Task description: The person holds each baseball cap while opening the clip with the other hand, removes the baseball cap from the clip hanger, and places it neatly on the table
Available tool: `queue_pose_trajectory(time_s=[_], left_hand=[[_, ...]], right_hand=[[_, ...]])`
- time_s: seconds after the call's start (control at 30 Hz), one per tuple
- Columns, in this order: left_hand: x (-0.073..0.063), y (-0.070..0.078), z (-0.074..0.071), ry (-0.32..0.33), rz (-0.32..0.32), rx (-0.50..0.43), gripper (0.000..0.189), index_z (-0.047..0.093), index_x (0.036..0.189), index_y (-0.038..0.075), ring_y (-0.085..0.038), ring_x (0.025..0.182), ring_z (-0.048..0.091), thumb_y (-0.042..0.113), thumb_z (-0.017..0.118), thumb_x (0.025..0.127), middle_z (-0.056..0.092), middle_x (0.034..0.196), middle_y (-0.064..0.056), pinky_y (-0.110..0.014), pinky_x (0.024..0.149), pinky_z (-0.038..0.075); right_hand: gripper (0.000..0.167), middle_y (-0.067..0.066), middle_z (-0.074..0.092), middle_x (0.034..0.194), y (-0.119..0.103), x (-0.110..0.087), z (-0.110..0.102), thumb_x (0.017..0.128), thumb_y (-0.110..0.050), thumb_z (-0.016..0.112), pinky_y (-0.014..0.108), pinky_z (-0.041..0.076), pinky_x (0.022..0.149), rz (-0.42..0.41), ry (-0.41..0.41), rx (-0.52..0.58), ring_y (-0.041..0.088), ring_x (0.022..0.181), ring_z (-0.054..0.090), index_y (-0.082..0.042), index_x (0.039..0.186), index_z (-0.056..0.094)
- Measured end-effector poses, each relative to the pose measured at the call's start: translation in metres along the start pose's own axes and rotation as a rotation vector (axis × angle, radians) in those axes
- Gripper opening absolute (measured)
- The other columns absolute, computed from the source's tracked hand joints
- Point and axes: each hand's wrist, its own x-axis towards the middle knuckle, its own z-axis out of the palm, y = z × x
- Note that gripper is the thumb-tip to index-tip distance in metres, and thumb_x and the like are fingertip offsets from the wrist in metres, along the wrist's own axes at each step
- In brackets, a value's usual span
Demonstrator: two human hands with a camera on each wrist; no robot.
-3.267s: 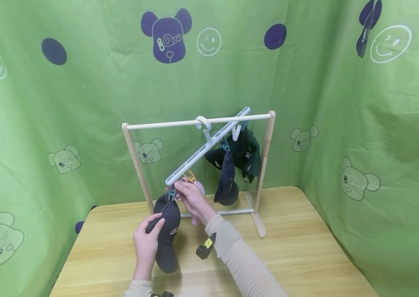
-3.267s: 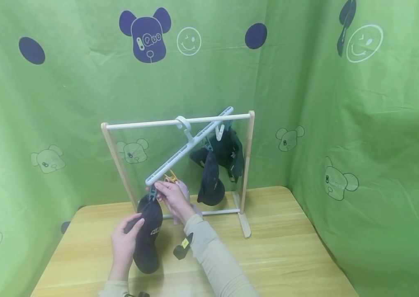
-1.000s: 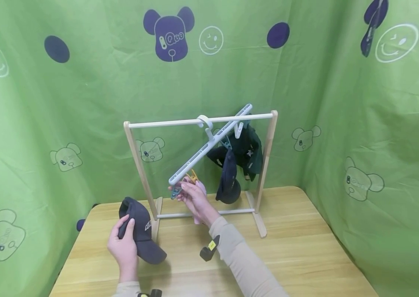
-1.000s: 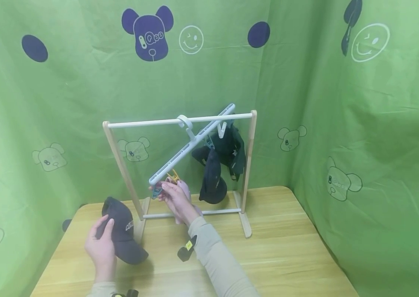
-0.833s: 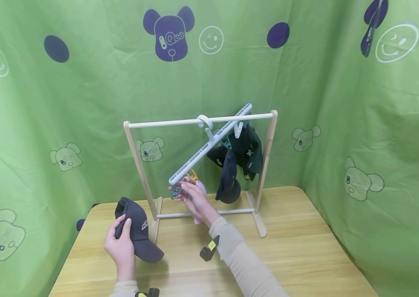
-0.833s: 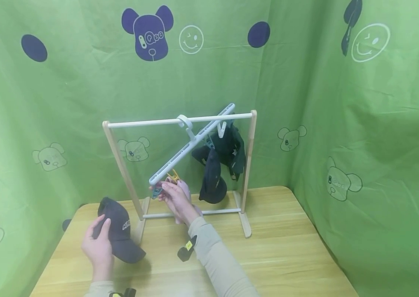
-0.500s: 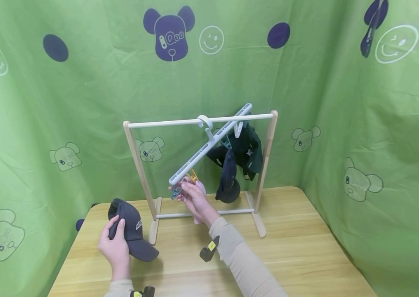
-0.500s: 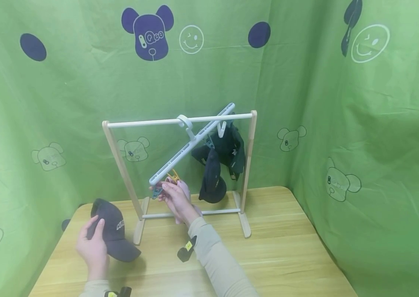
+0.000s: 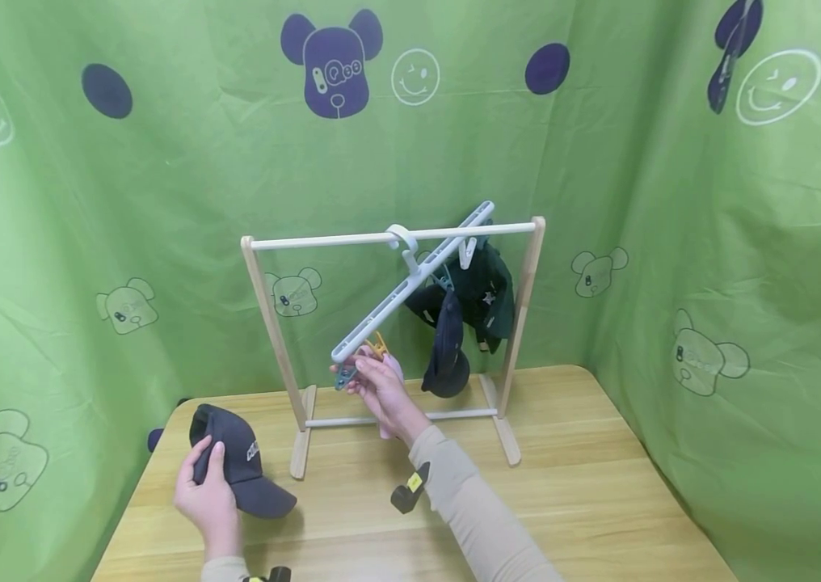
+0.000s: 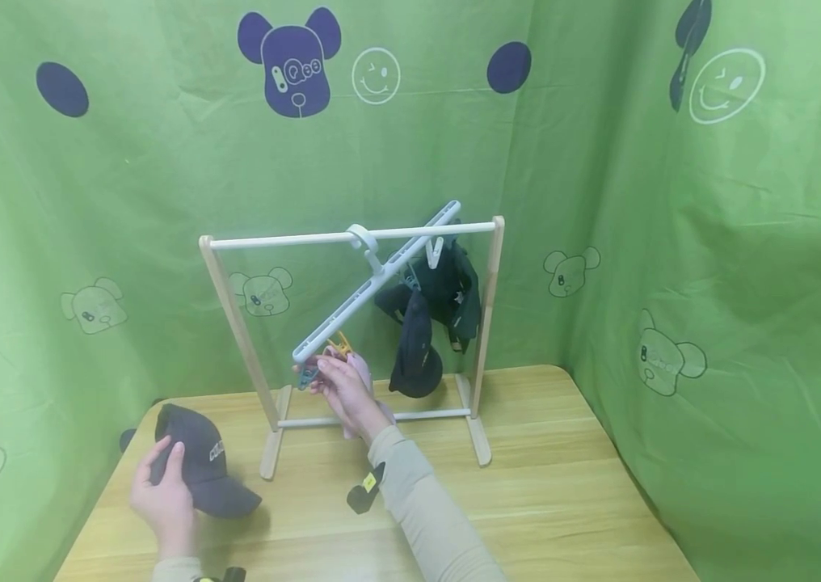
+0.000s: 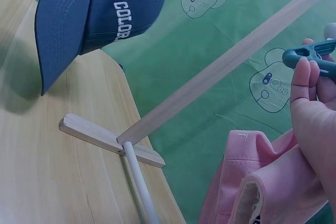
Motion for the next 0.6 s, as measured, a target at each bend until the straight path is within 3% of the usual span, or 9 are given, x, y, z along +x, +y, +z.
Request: queue_pose_trajectory(time_s=[0.2,0.33,0.6], left_hand=[[0.005,-0.008,-0.015,0.052,-0.031,-0.031,0.032,0.070,0.111,-0.003,-0.001,0.103,0.062,0.009,0.077,0.082,0.069,0.102,0.014,-0.006,0.085,0.049],[0.008,-0.014,-0.026,0.098,-0.042,-0.093,0.033,0.070,0.111,-0.004,-0.005,0.101,0.063,0.009,0.078,0.081,0.069,0.100,0.012,-0.007,0.085,0.050],[0.013,-0.016,-0.044,0.156,-0.048,-0.144,0.034,0.070,0.111,-0.004,-0.008,0.101,0.063,0.005,0.078,0.079,0.068,0.102,0.009,-0.009,0.084,0.052]], right_hand=[[0.038,0.010,0.070,0.116,0.001,0.001,0.000,0.103,-0.015,0.043,0.019,0.049,0.073,0.001,-0.004,0.009,0.010,0.087,0.059,0.005,0.134,0.048],[0.038,0.016,0.067,0.122,0.002,0.002,0.000,0.102,-0.016,0.045,0.020,0.049,0.073,-0.008,0.006,0.010,0.011,0.088,0.060,0.005,0.133,0.050],[0.034,0.008,0.071,0.114,0.002,0.003,-0.001,0.101,-0.017,0.049,0.020,0.049,0.071,-0.031,0.005,0.023,0.012,0.088,0.061,0.000,0.130,0.054]])
